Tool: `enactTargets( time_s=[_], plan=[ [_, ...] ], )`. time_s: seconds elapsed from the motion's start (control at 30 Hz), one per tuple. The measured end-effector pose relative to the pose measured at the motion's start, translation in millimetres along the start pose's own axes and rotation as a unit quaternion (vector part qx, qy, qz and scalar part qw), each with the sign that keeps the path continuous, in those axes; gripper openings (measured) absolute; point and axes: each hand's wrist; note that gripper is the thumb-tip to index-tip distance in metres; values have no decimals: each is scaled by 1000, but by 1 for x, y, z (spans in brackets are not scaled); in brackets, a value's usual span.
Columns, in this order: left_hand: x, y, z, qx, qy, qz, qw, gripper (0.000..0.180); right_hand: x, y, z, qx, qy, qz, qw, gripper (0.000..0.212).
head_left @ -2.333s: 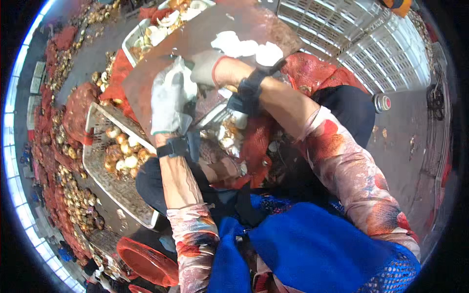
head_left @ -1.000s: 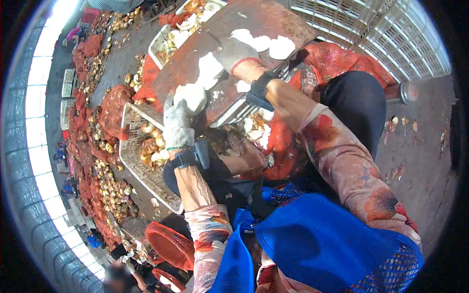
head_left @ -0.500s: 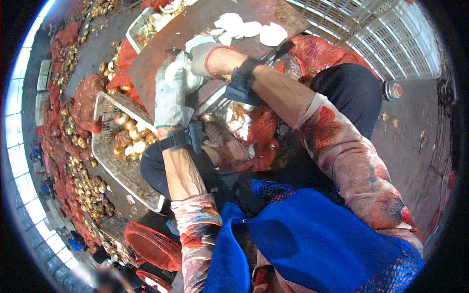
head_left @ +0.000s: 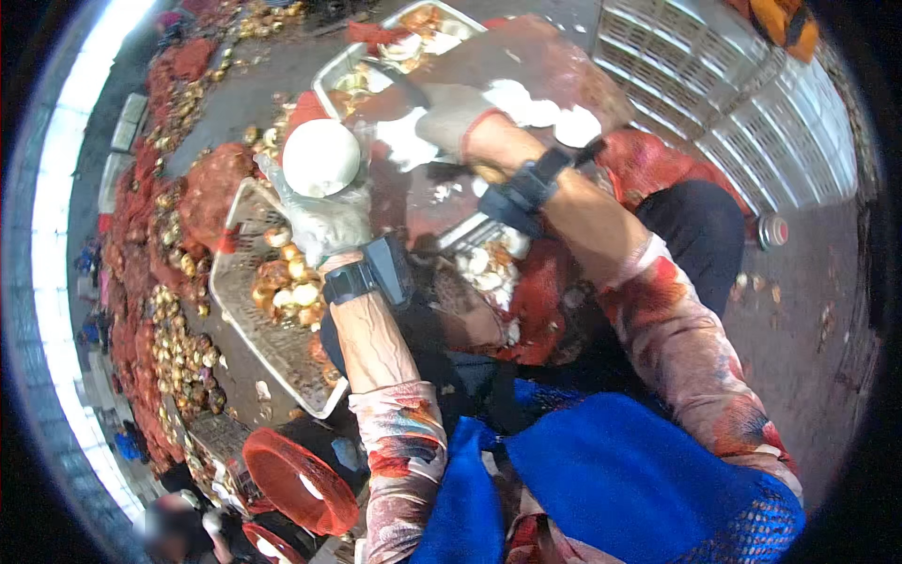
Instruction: Peeling and slicing onions on a makeshift cutting board in an agricultural processing environment.
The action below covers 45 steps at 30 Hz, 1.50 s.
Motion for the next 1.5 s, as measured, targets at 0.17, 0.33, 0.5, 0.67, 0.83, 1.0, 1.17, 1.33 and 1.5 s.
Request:
enactTargets(
  time_s=[0.17,0.33,0.5,0.67,0.83,1.0,1.17,1.33,1.5],
  plan=[
    [-67,27,-27,68,103,-131,984,52,-20,-3,26,54,250,-18,967,43],
    [-96,30,27,318,109,-136,932,110,56,34,28,131,114,-4,985,39],
    [-85,57,33,211,75,-69,972,75,86,43,7,131,45,75,988,38],
    [-93,48,42,107,-134,-162,972,59,106,30,0,164,-105,1,981,39],
    [-85,86,13,37,-236,-182,954,75,112,15,22,100,-252,86,959,36],
    [-45,96,-31,46,38,-41,997,73,97,48,27,126,-11,107,986,43],
    [-37,108,-56,171,93,39,980,78,97,77,61,80,156,260,950,38],
    [23,100,7,-55,-186,-102,976,68,78,94,59,122,270,362,884,32],
    [19,113,-5,-12,-11,-16,1000,64,75,104,63,137,314,397,852,33]
  ],
)
Point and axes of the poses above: each hand's wrist, its own y-axis away from the middle knuckle, its own z-axis out of the back of the hand, x = y × z, and after that the axes turned 9 degrees about z, right-handed
